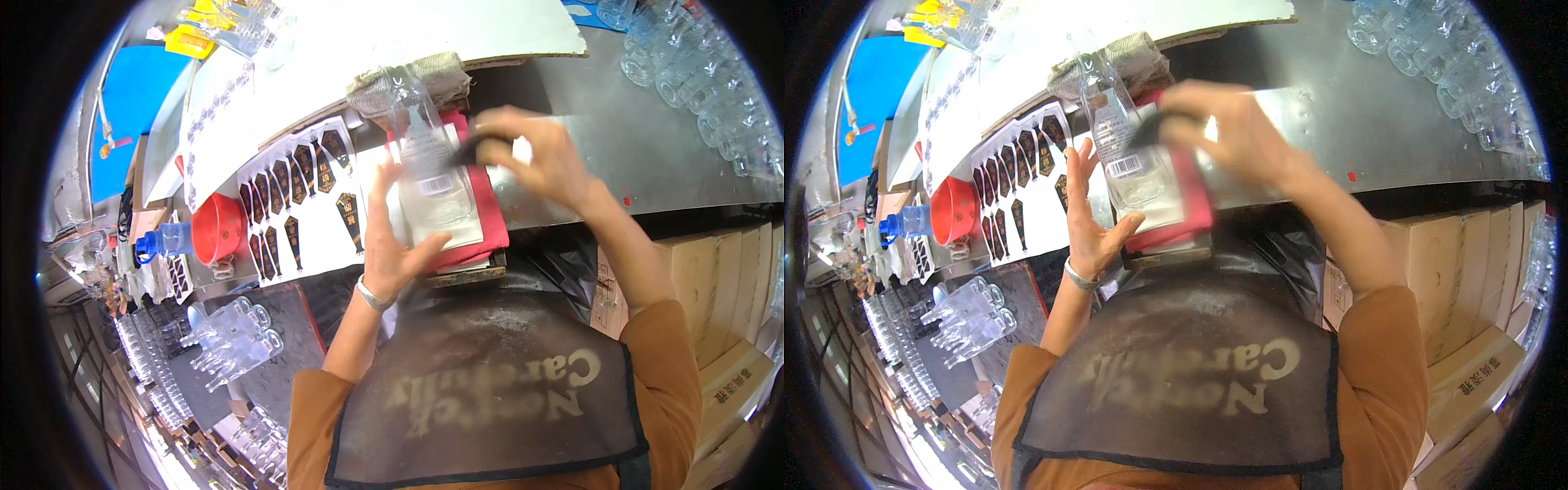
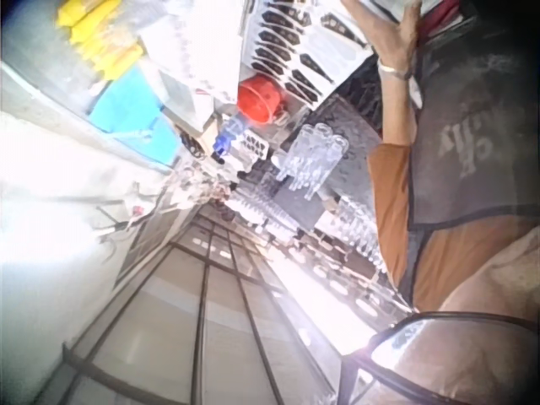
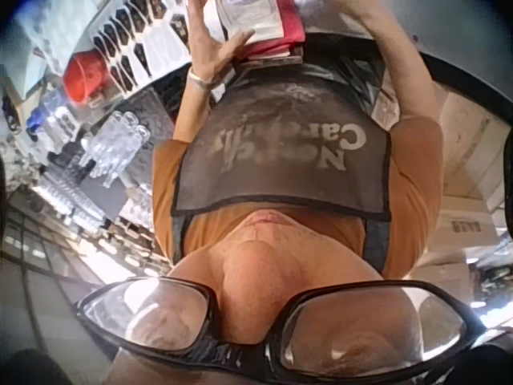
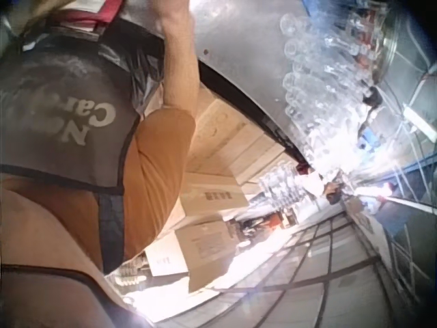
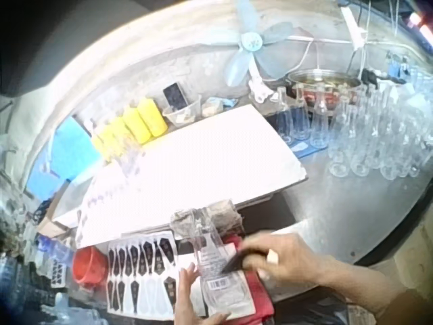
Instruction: The person repeatedly picks up clear plastic bottles, applies a dark rectangular label to the side, and smooths it with a black tool. The labeled bottles are placed on a nearby surface. The process is repeated for multiple bottles in a continuous loop.
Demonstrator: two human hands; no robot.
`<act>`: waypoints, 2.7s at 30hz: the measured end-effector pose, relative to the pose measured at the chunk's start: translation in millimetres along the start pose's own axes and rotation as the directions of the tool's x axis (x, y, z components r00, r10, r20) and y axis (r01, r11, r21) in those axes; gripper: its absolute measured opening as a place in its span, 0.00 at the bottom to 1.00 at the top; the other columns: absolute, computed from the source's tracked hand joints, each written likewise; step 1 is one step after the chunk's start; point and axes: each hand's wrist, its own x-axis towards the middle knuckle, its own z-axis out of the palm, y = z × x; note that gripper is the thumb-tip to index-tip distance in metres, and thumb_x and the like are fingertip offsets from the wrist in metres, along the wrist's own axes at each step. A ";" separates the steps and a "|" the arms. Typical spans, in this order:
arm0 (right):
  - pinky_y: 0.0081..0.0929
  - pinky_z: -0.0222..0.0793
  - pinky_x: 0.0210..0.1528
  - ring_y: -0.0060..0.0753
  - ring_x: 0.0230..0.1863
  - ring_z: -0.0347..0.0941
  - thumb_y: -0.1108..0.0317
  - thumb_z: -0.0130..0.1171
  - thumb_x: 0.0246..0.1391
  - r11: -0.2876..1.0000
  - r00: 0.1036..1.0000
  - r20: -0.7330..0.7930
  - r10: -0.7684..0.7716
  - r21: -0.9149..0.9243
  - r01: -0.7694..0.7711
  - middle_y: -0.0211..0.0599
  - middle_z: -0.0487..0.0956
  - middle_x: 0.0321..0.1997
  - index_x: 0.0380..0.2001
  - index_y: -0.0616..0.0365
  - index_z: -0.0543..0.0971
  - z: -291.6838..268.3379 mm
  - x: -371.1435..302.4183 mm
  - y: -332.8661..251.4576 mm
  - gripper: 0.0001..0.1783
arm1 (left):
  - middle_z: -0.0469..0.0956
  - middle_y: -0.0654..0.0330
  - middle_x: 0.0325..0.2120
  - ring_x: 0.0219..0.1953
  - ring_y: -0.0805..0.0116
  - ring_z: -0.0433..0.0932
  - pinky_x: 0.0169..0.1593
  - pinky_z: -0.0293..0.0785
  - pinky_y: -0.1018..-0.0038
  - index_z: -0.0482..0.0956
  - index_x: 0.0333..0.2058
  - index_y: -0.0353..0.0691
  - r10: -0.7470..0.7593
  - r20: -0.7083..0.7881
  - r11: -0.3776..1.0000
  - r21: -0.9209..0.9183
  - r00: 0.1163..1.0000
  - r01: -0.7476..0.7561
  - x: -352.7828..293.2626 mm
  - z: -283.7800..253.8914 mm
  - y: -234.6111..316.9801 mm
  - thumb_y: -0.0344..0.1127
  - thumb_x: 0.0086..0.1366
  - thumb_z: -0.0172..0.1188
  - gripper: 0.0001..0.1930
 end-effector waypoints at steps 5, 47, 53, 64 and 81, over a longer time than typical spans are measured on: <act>0.29 0.76 0.43 0.36 0.39 0.80 0.69 0.66 0.56 0.989 0.991 0.056 -0.118 -0.085 0.122 0.42 0.84 0.44 0.52 0.59 0.80 -2.4 48.1 -29.6 0.19 | 0.59 0.41 0.69 0.71 0.49 0.59 0.72 0.52 0.57 0.47 0.72 0.30 0.150 -0.087 0.988 -0.010 0.985 -0.151 54.5 -39.4 -4.5 0.38 0.60 0.61 0.46; 0.30 0.73 0.49 0.37 0.44 0.80 0.61 0.60 0.61 0.718 0.861 -0.461 -0.216 -0.672 -0.180 0.39 0.81 0.49 0.51 0.53 0.80 -235.1 168.6 111.3 0.17 | 0.83 0.52 0.45 0.43 0.68 0.82 0.47 0.76 0.73 0.70 0.62 0.35 0.272 -0.482 0.910 0.411 0.833 -0.060 422.9 -168.1 -60.5 0.47 0.67 0.64 0.31; 0.43 0.73 0.55 0.53 0.55 0.76 0.57 0.58 0.58 0.468 0.906 -0.411 -0.099 -0.823 -0.322 0.50 0.79 0.55 0.59 0.48 0.74 -248.2 248.9 215.1 0.25 | 0.79 0.48 0.52 0.50 0.62 0.79 0.55 0.73 0.69 0.68 0.64 0.35 0.311 -0.531 0.892 0.449 0.788 -0.049 432.6 -173.1 -67.7 0.47 0.65 0.65 0.33; 0.25 0.70 0.31 0.23 0.27 0.74 0.59 0.62 0.60 0.583 0.833 -0.361 -0.419 -0.810 -0.058 0.30 0.81 0.29 0.42 0.66 0.80 -231.8 229.6 49.2 0.18 | 0.71 0.45 0.61 0.64 0.56 0.70 0.66 0.65 0.64 0.62 0.67 0.32 0.666 -0.198 0.737 0.323 0.719 -0.594 355.1 -15.9 41.6 0.42 0.58 0.73 0.43; 0.48 0.71 0.58 0.57 0.56 0.74 0.57 0.58 0.57 0.348 0.847 -0.513 0.143 -0.774 -0.528 0.48 0.79 0.53 0.50 0.47 0.79 -268.6 232.7 241.6 0.18 | 0.68 0.40 0.58 0.55 0.44 0.78 0.56 0.78 0.57 0.52 0.70 0.36 -0.196 0.201 0.679 -0.678 0.960 0.280 184.6 -9.1 40.8 0.52 0.62 0.63 0.45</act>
